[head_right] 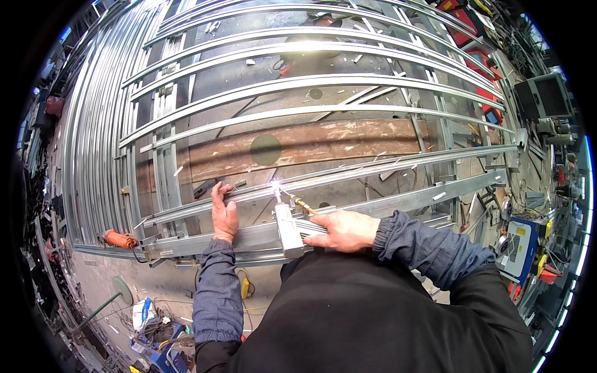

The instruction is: The person positions metal bars onto a frame and uses a handheld welding tool to join them. The person repeatedly aligns and welds multiple sections of the metal structure in a workshop.

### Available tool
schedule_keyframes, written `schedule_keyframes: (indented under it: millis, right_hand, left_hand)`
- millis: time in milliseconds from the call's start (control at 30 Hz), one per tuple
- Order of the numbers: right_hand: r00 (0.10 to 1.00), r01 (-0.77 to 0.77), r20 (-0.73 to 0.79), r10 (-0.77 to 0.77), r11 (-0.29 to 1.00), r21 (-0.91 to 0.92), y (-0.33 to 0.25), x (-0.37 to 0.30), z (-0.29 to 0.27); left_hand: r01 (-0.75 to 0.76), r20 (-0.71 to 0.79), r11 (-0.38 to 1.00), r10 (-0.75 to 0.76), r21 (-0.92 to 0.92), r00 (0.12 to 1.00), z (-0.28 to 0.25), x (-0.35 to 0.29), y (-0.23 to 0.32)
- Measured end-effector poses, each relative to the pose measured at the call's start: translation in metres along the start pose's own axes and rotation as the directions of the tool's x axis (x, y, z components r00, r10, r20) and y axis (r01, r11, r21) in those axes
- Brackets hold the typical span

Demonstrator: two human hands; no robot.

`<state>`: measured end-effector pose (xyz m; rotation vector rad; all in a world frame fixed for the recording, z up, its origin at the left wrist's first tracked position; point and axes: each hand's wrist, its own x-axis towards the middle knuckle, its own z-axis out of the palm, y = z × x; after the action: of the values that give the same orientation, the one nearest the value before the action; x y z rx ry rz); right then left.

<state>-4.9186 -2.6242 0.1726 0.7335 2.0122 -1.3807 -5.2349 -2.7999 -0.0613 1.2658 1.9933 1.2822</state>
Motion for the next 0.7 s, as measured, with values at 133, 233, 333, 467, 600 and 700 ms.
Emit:
schedule_keyframes:
  millis: [133, 233, 333, 467, 600, 700]
  right_hand:
    - [0.999, 0.024, -0.027, -0.024, 1.000, -0.009, 0.006, 0.000, 0.003]
    - [1.000, 0.009, -0.021, -0.010, 1.000, -0.008, 0.003, -0.002, 0.001]
    - [1.000, 0.012, 0.018, -0.012, 1.000, -0.019, 0.005, -0.001, -0.001]
    - [0.999, 0.010, 0.030, -0.011, 0.999, 0.036, 0.010, -0.012, -0.003]
    - [0.992, 0.056, 0.103, -0.073, 0.985, 0.161, 0.028, -0.048, -0.026]
    - [0.954, 0.066, 0.241, -0.177, 0.910, 0.410, 0.038, -0.070, -0.071]
  left_hand:
    - [0.013, -0.017, 1.000, -0.012, 0.001, 1.000, 0.000, -0.002, -0.001]
    - [-0.017, -0.038, 0.998, 0.019, 0.062, 0.999, -0.001, -0.002, -0.002]
    - [-0.086, -0.050, 0.943, 0.108, 0.320, 0.993, -0.005, -0.001, 0.000]
    - [-0.046, -0.037, 0.742, 0.096, 0.668, 0.995, -0.005, -0.008, 0.023]
    - [0.057, -0.043, 0.618, -0.037, 0.784, 0.998, 0.000, -0.026, 0.034]
    - [0.122, -0.102, 0.622, -0.068, 0.773, 0.992, 0.008, -0.035, 0.030]
